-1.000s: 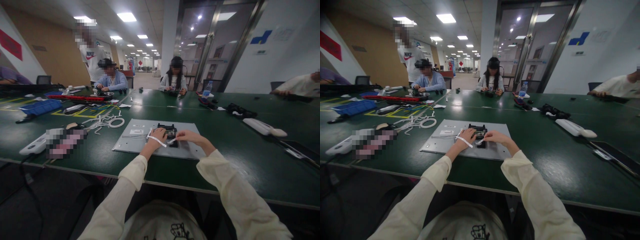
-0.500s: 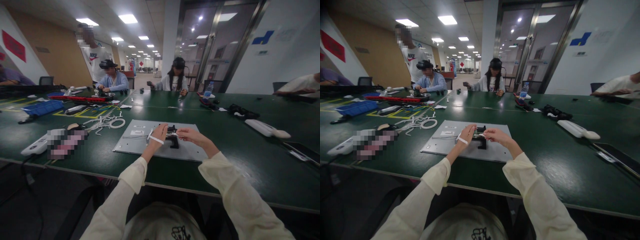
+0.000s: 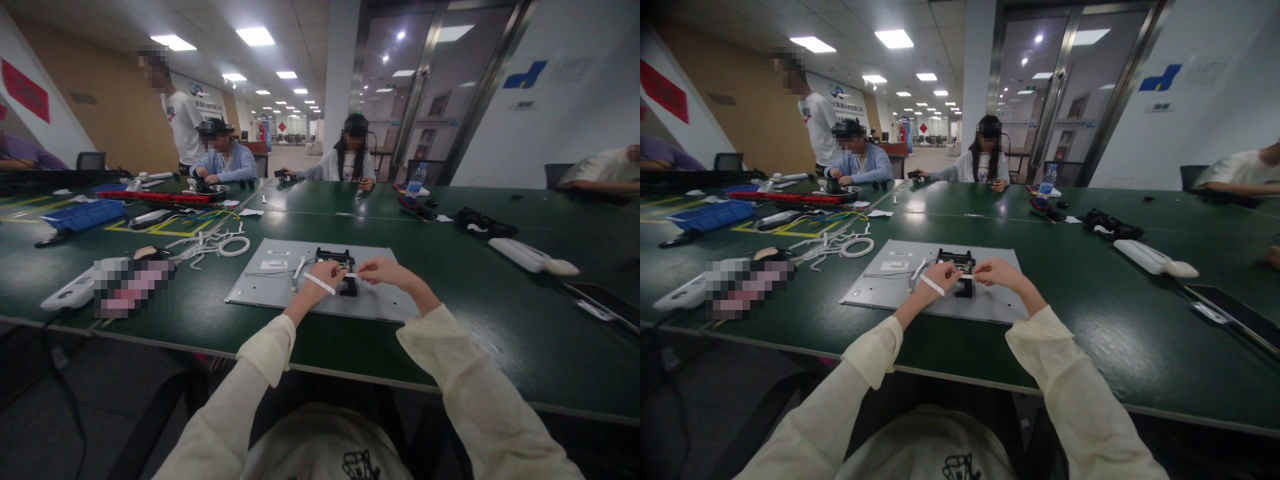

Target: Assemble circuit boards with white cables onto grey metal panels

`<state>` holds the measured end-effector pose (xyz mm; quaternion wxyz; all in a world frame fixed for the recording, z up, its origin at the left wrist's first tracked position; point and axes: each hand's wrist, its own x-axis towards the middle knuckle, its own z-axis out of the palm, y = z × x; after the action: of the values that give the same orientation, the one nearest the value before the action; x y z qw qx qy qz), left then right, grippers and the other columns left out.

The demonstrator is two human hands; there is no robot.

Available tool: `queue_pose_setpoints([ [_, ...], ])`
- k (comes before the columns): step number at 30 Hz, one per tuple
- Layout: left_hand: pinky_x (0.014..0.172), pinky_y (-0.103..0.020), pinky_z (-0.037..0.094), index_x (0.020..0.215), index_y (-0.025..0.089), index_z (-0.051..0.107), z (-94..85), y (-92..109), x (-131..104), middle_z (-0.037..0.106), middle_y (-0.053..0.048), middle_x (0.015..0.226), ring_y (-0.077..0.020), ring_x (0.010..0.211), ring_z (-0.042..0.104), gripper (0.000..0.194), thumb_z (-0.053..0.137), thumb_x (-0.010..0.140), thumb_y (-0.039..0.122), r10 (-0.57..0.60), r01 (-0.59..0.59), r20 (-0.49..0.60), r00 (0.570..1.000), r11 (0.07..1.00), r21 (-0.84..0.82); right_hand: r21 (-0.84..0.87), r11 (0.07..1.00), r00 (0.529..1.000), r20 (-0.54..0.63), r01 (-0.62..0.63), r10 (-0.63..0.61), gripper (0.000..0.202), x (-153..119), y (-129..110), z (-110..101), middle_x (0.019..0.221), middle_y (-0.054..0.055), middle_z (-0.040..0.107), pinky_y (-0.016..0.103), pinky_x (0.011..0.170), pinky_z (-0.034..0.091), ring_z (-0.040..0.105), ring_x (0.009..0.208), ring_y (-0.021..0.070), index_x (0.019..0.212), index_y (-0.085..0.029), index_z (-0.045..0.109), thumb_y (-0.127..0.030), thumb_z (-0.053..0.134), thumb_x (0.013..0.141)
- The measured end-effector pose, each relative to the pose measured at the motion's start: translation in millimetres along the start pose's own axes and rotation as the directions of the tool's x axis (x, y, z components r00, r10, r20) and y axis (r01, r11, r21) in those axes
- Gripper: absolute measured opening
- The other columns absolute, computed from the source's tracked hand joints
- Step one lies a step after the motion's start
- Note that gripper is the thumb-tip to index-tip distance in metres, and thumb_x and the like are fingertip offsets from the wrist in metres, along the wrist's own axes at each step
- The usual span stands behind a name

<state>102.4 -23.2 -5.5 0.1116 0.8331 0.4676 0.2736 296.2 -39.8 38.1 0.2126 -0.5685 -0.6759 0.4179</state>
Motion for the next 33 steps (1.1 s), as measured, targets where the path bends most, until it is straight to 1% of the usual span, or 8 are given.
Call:
queue_pose_setpoints([
  [6,0.061,-0.024,0.039,0.073,0.019,0.059,3.8,1.3,-3.5,0.062,-0.001,0.068,-0.0137,0.065,0.056,0.026,0.044,0.085,0.035,0.052,-0.055,0.043,0.998,0.995,0.085,-0.020,0.999,1.000,-0.011,-0.025,0.025,0.012,5.0,7.9,4.1,0.067,-0.001,0.060,0.022,0.059,0.047,0.056,0.060,0.0102,0.082,-0.016,0.055,-0.019,0.057,0.070],
  [9,0.061,-0.024,0.040,0.074,0.019,0.060,5.7,2.0,-4.7,0.064,-0.002,0.070,-0.0148,0.067,0.058,0.027,0.043,0.085,0.037,0.037,-0.045,0.073,0.997,0.992,0.116,-0.220,0.975,0.997,-0.073,0.000,-0.016,0.013,6.4,9.4,7.0,0.063,-0.001,0.061,0.021,0.058,0.043,0.056,0.058,0.0111,0.084,-0.016,0.053,-0.016,0.052,0.072],
  [12,0.062,-0.025,0.042,0.074,0.019,0.061,6.9,2.0,-4.9,0.065,-0.003,0.072,-0.0159,0.069,0.059,0.028,0.043,0.085,0.037,0.010,-0.021,0.077,0.997,0.989,0.144,-0.475,0.879,0.980,-0.155,0.039,-0.128,0.017,5.5,7.9,13.4,0.066,0.001,0.062,0.021,0.060,0.038,0.057,0.064,0.0129,0.090,-0.016,0.054,-0.015,0.049,0.074],
  [14,0.063,-0.026,0.042,0.074,0.019,0.062,7.5,1.9,-5.0,0.065,-0.003,0.073,-0.0168,0.070,0.060,0.028,0.043,0.085,0.037,-0.005,-0.006,0.068,0.998,0.986,0.164,-0.593,0.805,0.963,-0.202,0.024,-0.177,0.020,4.4,6.5,20.6,0.074,0.004,0.063,0.022,0.061,0.036,0.058,0.070,0.0148,0.095,-0.016,0.054,-0.016,0.048,0.076],
  [18,0.064,-0.028,0.044,0.078,0.019,0.063,8.9,2.6,-5.8,0.066,-0.005,0.076,-0.0189,0.073,0.061,0.025,0.045,0.083,0.036,-0.016,-0.001,0.083,0.996,0.978,0.207,-0.745,0.661,0.954,-0.252,-0.086,-0.161,0.019,1.7,3.3,38.3,0.084,0.010,0.064,0.024,0.061,0.035,0.060,0.077,0.0196,0.100,-0.015,0.052,-0.018,0.043,0.083],
  [25,0.064,-0.029,0.046,0.078,0.018,0.065,7.4,5.9,-4.1,0.067,-0.007,0.076,-0.0209,0.075,0.063,0.024,0.048,0.080,0.035,-0.021,-0.019,0.143,0.989,0.962,0.272,-0.847,0.506,0.947,-0.279,-0.166,-0.158,0.023,-3.2,-3.2,51.6,0.091,0.014,0.063,0.029,0.062,0.039,0.061,0.080,0.0240,0.107,-0.014,0.049,-0.020,0.038,0.088],
  [30,0.066,-0.031,0.047,0.078,0.016,0.067,-1.3,7.0,-3.6,0.068,-0.010,0.077,-0.0237,0.077,0.064,0.031,0.048,0.079,0.042,-0.101,0.051,0.155,0.983,0.952,0.301,-0.856,0.479,0.938,-0.304,-0.193,-0.167,0.023,-3.5,1.1,50.2,0.096,0.015,0.061,0.028,0.063,0.040,0.059,0.087,0.0252,0.105,-0.012,0.050,-0.024,0.046,0.085],
  [33,0.068,-0.032,0.048,0.080,0.015,0.067,-7.5,7.4,-5.4,0.067,-0.011,0.079,-0.0244,0.080,0.064,0.032,0.048,0.080,0.041,-0.094,0.035,0.164,0.982,0.943,0.332,-0.851,0.475,0.915,-0.352,-0.226,-0.195,0.023,-4.3,6.1,44.7,0.101,0.016,0.059,0.029,0.064,0.039,0.057,0.091,0.0258,0.103,-0.011,0.052,-0.019,0.050,0.082],
])
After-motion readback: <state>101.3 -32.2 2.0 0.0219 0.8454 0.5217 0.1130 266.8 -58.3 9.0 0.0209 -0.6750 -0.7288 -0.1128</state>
